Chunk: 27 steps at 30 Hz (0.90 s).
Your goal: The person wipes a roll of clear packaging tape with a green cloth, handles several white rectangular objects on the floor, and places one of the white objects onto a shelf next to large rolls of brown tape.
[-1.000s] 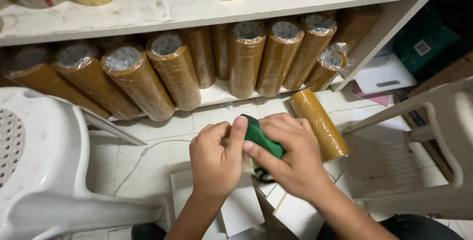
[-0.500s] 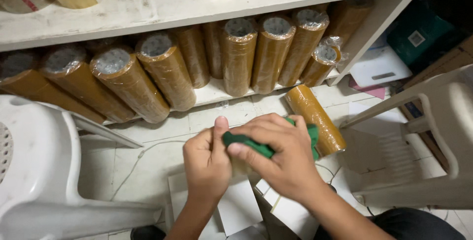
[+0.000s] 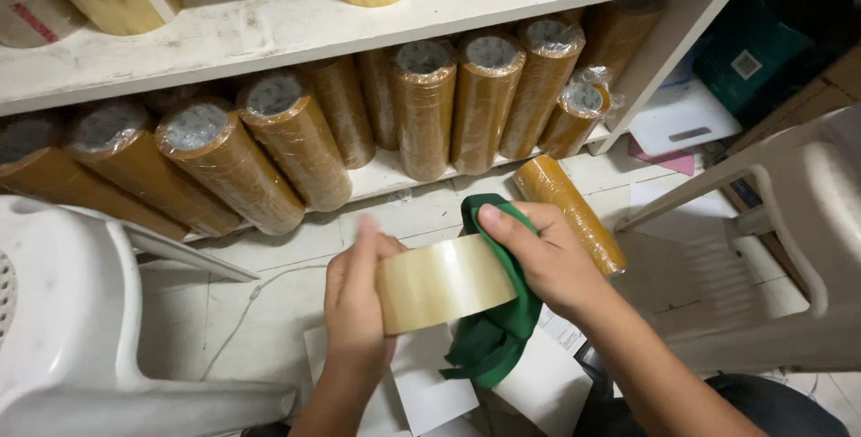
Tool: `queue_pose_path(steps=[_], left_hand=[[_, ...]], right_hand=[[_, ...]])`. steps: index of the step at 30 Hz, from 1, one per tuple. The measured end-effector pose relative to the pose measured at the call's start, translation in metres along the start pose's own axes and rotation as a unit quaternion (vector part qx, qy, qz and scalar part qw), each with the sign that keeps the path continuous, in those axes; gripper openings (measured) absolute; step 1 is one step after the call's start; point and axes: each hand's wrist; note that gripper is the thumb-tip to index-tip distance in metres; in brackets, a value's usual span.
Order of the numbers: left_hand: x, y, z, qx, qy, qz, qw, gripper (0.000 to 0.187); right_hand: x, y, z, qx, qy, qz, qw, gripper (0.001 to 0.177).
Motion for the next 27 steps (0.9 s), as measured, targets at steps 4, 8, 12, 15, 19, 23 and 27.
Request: queue_pose_path(steps=[4, 8, 12, 15, 19, 23, 27], left_hand=[[-0.010, -0.005, 0.031, 0.220, -0.056, 0.019, 0.974, 0.055], [-0.026, -0.014, 0.041, 0.379, -0.138, -0.031, 0.914, 0.038], [-0.028, -0.010, 0.033, 0.321, -0.129, -0.010, 0.938, 0.051], [-0.033, -0.008, 0.039, 0.088, 0.001, -0.086, 0.992, 0.047], [-0.030, -0.010, 0.039, 0.013, 0.009, -0.114, 0.993, 0.053], [-0.025, -0.010, 0.046, 0.167, -0.044, -0.085, 0.981, 0.052], [-0.034, -0.023, 0.065, 0.384, -0.065, -0.079, 0.918, 0.032]], right_hand=[[-0.003, -0.001, -0.015, -0.017, -0.007, 0.015, 1.000, 0.039], [-0.008, -0.011, -0.031, -0.120, 0.106, -0.041, 0.986, 0.037], [-0.014, -0.016, -0.037, -0.186, 0.210, -0.062, 0.958, 0.039], [-0.010, -0.001, -0.027, -0.023, 0.045, -0.015, 0.999, 0.042], [-0.009, 0.002, -0.023, 0.029, 0.028, -0.043, 0.998, 0.059], [-0.007, 0.007, -0.024, -0.026, 0.005, 0.007, 1.000, 0.045], [-0.009, 0.004, -0.047, -0.157, 0.177, -0.070, 0.969, 0.038]])
Point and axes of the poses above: each hand's wrist, its own x-axis towards the middle knuckle, its own y-axis out of the back of the hand, z = x × y, and after that the axes turned 7 degrees about y, right-handed
